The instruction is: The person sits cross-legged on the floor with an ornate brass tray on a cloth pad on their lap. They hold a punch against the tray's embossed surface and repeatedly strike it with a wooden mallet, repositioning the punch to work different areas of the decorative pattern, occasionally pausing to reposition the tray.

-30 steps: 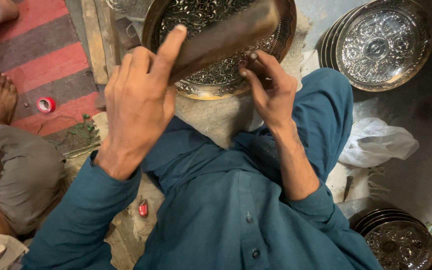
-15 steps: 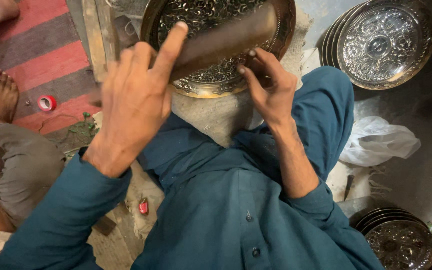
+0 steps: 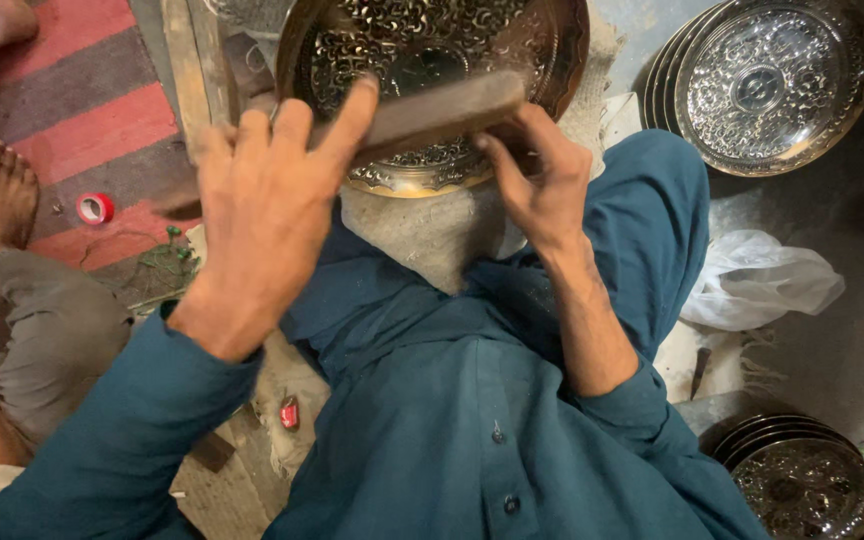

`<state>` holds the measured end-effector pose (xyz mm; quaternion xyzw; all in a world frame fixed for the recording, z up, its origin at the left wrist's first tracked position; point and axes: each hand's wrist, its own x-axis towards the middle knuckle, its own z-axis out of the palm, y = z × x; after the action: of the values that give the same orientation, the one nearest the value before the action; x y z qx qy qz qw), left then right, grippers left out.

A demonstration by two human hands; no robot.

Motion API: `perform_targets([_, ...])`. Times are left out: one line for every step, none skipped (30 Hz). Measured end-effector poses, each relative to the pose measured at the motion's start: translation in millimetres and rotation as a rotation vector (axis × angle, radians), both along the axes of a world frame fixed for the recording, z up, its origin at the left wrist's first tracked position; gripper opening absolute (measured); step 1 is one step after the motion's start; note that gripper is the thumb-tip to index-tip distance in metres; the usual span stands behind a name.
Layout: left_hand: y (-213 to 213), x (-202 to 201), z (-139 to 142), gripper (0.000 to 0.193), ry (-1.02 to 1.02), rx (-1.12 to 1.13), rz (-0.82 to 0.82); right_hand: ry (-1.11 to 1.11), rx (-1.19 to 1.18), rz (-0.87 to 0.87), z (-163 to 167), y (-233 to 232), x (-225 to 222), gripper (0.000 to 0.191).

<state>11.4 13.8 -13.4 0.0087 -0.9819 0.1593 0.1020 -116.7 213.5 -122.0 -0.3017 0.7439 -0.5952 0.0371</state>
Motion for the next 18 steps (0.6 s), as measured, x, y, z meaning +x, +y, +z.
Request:
perform_targets([-0.9, 0.4, -0.7, 0.065, 0.015, 0.088, -0.008, 0.008, 0.004, -0.014, -0.1, -0.2, -0.5, 0.033])
perform_targets([-2.4, 1.1, -1.2, 0.066, 0.027, 0.178, -0.017, 0.012, 0.009, -0.029, -0.3, -0.3, -0.3, 0.034])
perform_targets([-2.8, 1.3, -2.2, 0.065, 0.025, 0.178, -0.018, 0.017, 0.014, -0.049, -0.4, -0.7, -0.6, 0.035])
perform_targets([-3.9, 1.4, -3.1, 0.065, 0.023, 0.179, -0.02, 0.006, 0.023, -0.042, -0.4, -0.3, -0.5, 0.033])
perform_targets([-3.7, 1.6, -4.0, 0.063, 0.007, 0.09, -0.008, -0.006, 0.032, -0.034, -0.3, 0.2, -0.1, 0.031])
perform_targets([-4.7, 1.4, -4.4, 0.062, -0.004, -0.002, 0.0, -0.012, 0.037, -0.03, -0.2, -0.3, -0.6, 0.029])
perform_targets([-5.2, 1.3, -4.8, 0.064, 0.009, 0.09, -0.009, -0.012, 0.012, -0.028, -0.2, -0.8, -1.0, 0.03])
perform_targets([-6.1, 1.2, -4.4, 0.066, 0.017, 0.183, -0.016, -0.017, -0.011, -0.023, -0.3, -1.3, -0.4, 0.032])
perform_targets([-6.0, 1.0, -4.3, 0.066, 0.021, 0.184, -0.023, -0.023, -0.035, -0.025, -0.2, -1.8, 0.1, 0.034])
perform_targets([-6.7, 0.7, -3.6, 0.067, 0.025, 0.186, -0.03, -0.026, -0.018, -0.023, 0.0, -1.3, 0.1, 0.033])
perform_targets([-5.8, 0.7, -3.2, 0.066, 0.026, 0.098, -0.028, -0.031, 0.0, -0.017, 0.4, -0.5, 0.5, 0.032])
perform_targets([-6.7, 0.3, -2.1, 0.066, 0.031, 0.093, -0.027, -0.032, 0.016, -0.01, 0.5, -0.7, 0.2, 0.03])
perform_targets([-6.2, 0.0, -1.4, 0.067, 0.036, 0.088, -0.026, -0.035, 0.003, -0.009, 0.7, -1.0, -0.5, 0.031])
perform_targets([-7.3, 0.0, 0.0, 0.07, 0.038, 0.17, -0.029, -0.041, -0.008, -0.009, 0.8, -1.4, -0.3, 0.032])
perform_targets([-7.8, -0.2, 0.9, 0.072, 0.037, 0.255, -0.035, -0.049, -0.018, -0.013, 0.8, -1.6, -0.1, 0.033])
perform_targets([-7.6, -0.5, 1.2, 0.069, 0.027, 0.155, -0.031, -0.029, -0.002, 0.003, 1.0, -1.4, -0.5, 0.033])
perform_targets([-7.5, -0.6, 1.5, 0.065, 0.016, 0.056, -0.027, -0.008, 0.014, 0.02, 1.1, -1.1, -0.4, 0.034])
perform_targets([-7.8, -0.7, 1.7, 0.062, 0.01, -0.047, -0.025, 0.016, 0.027, 0.035, 1.0, -1.6, -0.8, 0.034])
